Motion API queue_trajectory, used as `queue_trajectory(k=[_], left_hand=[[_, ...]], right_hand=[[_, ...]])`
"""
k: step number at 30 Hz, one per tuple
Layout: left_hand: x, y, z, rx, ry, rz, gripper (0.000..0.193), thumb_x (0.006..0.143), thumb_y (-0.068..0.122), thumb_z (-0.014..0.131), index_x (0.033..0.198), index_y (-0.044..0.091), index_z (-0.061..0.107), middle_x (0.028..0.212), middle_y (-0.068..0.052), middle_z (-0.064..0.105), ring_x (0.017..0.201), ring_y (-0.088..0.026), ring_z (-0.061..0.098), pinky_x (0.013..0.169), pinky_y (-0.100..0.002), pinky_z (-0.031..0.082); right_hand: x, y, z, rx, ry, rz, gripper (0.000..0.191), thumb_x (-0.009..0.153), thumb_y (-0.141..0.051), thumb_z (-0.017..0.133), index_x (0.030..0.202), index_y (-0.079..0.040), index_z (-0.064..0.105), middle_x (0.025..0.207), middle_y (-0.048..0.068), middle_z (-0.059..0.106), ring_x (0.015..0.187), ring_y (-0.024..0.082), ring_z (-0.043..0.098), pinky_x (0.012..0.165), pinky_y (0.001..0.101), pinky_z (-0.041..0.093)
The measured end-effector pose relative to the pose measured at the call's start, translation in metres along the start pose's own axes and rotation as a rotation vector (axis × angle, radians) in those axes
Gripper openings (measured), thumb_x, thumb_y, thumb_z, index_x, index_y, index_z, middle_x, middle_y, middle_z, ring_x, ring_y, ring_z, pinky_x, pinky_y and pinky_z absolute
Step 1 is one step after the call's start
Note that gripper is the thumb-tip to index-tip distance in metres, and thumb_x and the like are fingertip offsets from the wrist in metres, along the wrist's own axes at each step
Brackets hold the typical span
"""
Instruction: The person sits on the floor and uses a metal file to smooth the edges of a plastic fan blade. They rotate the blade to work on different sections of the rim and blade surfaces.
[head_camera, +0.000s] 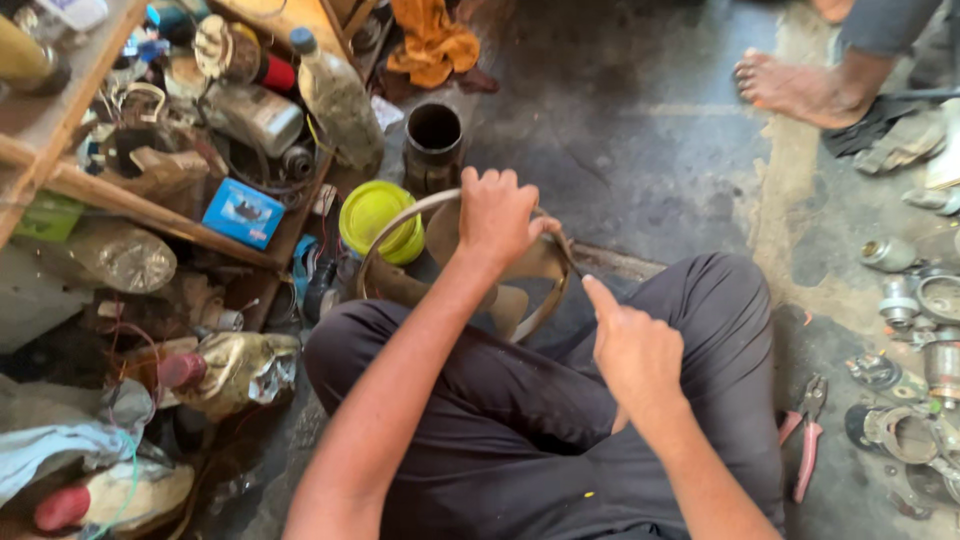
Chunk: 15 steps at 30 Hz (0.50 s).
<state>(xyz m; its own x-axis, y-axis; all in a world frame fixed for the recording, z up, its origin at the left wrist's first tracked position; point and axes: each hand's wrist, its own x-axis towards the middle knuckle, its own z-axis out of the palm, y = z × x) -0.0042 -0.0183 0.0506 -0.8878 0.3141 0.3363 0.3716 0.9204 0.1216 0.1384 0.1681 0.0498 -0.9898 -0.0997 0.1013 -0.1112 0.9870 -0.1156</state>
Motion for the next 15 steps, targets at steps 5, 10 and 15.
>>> queue_trajectory(k=[5,10,15], left_hand=[[0.018,-0.022,-0.006,0.018,-0.324,-0.032,0.054,0.072,0.069,0.076,0.083,0.017,0.08,0.088,-0.009,0.074,0.087,-0.028,0.072,0.078,-0.046,0.049],[0.016,-0.034,-0.007,0.088,-0.341,0.003,0.071,0.077,0.081,0.067,0.083,0.012,0.08,0.08,-0.013,0.075,0.079,-0.03,0.074,0.064,-0.042,0.056],[0.006,-0.024,0.001,0.045,-0.27,-0.008,0.069,0.075,0.08,0.068,0.083,0.013,0.08,0.078,-0.012,0.075,0.077,-0.03,0.075,0.066,-0.041,0.056]], right_hand=[[-0.004,-0.005,0.006,0.026,-0.008,-0.026,0.05,0.091,-0.014,0.058,0.139,-0.026,0.061,0.073,0.01,0.071,0.057,0.038,0.068,0.052,0.0507,0.054],[-0.009,-0.014,0.013,0.077,-0.016,-0.038,0.053,0.088,-0.009,0.059,0.14,-0.021,0.06,0.081,0.012,0.071,0.057,0.038,0.068,0.053,0.0502,0.055],[-0.026,-0.015,0.008,-0.037,-0.076,-0.088,0.06,0.084,-0.008,0.061,0.144,-0.016,0.057,0.076,0.012,0.07,0.056,0.036,0.07,0.052,0.0479,0.056]])
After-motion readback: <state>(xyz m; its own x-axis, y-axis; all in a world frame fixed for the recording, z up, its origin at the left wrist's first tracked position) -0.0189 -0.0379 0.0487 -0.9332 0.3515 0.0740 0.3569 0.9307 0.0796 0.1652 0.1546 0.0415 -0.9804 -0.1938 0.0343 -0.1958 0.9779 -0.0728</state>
